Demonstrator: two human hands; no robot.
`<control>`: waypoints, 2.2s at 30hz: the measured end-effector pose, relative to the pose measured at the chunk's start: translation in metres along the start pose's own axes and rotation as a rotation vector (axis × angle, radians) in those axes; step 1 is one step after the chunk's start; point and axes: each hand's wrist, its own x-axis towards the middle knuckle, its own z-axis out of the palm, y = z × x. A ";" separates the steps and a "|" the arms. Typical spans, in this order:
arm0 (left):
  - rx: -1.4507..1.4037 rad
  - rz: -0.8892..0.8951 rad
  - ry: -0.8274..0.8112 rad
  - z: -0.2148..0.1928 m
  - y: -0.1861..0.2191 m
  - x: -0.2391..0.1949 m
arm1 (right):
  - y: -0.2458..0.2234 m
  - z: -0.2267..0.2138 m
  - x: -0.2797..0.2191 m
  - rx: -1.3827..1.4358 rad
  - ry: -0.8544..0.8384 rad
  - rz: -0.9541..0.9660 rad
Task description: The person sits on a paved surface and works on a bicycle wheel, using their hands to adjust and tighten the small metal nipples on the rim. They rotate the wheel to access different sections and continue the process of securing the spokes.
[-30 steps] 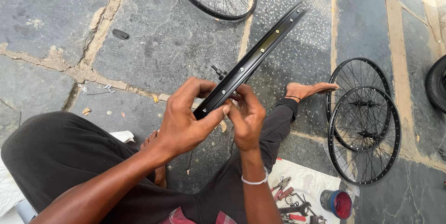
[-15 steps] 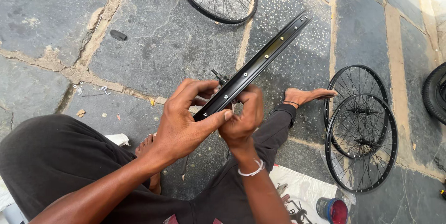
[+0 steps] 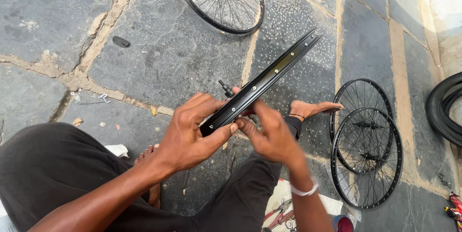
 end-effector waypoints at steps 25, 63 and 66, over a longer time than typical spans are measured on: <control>-0.233 -0.054 0.091 0.000 0.000 -0.005 | 0.044 0.126 0.007 0.722 0.926 0.065; -0.105 -0.069 0.153 -0.006 -0.005 -0.012 | 0.013 0.118 0.005 0.278 0.857 0.188; -0.133 -0.043 0.191 -0.004 -0.002 -0.012 | 0.016 0.096 0.000 0.399 0.643 0.080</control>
